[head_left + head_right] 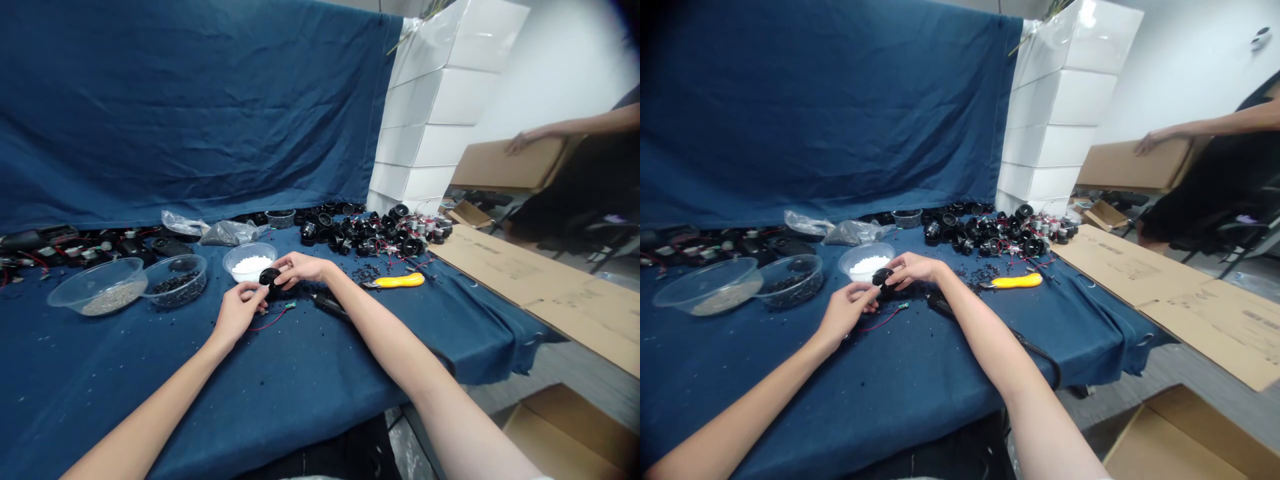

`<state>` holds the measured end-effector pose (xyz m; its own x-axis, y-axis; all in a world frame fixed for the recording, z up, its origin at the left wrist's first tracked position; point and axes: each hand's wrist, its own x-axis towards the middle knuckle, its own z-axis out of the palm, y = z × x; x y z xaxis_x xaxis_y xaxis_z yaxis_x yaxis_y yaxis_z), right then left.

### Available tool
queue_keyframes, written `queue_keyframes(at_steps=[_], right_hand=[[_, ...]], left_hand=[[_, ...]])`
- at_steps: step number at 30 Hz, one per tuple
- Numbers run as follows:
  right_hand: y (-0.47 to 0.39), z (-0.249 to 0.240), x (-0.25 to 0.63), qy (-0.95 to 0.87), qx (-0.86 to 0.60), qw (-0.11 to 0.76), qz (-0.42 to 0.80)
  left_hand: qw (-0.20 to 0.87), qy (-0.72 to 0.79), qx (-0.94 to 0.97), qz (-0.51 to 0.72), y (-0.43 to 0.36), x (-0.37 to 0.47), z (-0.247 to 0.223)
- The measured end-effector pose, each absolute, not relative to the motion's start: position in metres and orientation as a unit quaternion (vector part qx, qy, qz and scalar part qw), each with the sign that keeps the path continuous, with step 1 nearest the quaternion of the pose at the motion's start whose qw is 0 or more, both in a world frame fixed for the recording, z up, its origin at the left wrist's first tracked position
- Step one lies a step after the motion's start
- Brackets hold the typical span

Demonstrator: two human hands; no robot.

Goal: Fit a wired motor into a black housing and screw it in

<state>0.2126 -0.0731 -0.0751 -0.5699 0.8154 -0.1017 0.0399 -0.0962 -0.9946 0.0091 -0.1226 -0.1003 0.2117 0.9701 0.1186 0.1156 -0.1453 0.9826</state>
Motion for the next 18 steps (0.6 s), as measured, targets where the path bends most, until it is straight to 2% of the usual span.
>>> queue_keyframes(at_steps=[9,18], right_hand=[[-0.0697,-0.0738,0.2199,-0.595,-0.392,0.335,0.616],[-0.0727,-0.0724,0.216,-0.598,-0.372,0.299,0.644]], left_hand=[[0.513,0.407,0.613,0.443,-0.1273,0.0118,-0.0927],[0.569,0.362,0.634,0.377,-0.1327,0.0138,-0.0939]])
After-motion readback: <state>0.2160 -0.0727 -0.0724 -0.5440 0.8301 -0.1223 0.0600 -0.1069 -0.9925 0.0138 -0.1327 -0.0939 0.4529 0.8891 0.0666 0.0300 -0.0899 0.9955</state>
